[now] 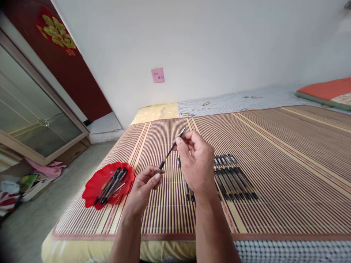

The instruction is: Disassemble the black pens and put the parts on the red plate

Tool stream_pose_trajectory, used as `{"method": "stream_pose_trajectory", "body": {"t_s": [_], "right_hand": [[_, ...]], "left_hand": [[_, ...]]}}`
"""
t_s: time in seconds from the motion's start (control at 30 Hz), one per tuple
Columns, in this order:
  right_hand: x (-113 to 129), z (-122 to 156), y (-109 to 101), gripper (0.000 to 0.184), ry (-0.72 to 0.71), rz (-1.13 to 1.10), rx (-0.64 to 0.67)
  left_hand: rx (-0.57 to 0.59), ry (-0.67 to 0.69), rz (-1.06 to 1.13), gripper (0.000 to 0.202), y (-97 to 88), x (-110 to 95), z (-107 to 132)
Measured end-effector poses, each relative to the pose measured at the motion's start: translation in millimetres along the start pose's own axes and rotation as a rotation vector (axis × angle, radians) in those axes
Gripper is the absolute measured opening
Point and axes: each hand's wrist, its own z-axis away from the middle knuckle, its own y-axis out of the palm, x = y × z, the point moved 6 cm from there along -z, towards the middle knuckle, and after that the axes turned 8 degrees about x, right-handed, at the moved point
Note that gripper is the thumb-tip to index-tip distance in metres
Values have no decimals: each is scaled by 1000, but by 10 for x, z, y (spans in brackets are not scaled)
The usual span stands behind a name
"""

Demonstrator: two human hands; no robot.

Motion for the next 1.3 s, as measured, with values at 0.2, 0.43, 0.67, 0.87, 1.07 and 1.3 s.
{"method": "stream_pose_trajectory", "body": {"t_s": [0.2, 0.43, 0.67, 0.87, 1.07, 1.3], "right_hand": [[-8, -6, 68, 24, 49, -19, 123], [-173, -12, -15, 40, 116, -99, 14], [-176, -25, 45, 29, 160, -109, 64], [-177, 6, 187, 23, 210, -124, 341], [-188, 27, 271, 17, 237, -92, 465], [-299, 22, 258, 22, 281, -125, 402]], "left_hand": [[48, -20, 83, 22, 110, -65, 3], [58, -26, 119, 25, 121, -76, 10], [61, -36, 135, 25, 126, -65, 14], [95, -28, 156, 21, 186, -86, 25], [126, -23, 179, 21, 221, -77, 14], [143, -33, 192, 20, 218, -40, 15]]}}
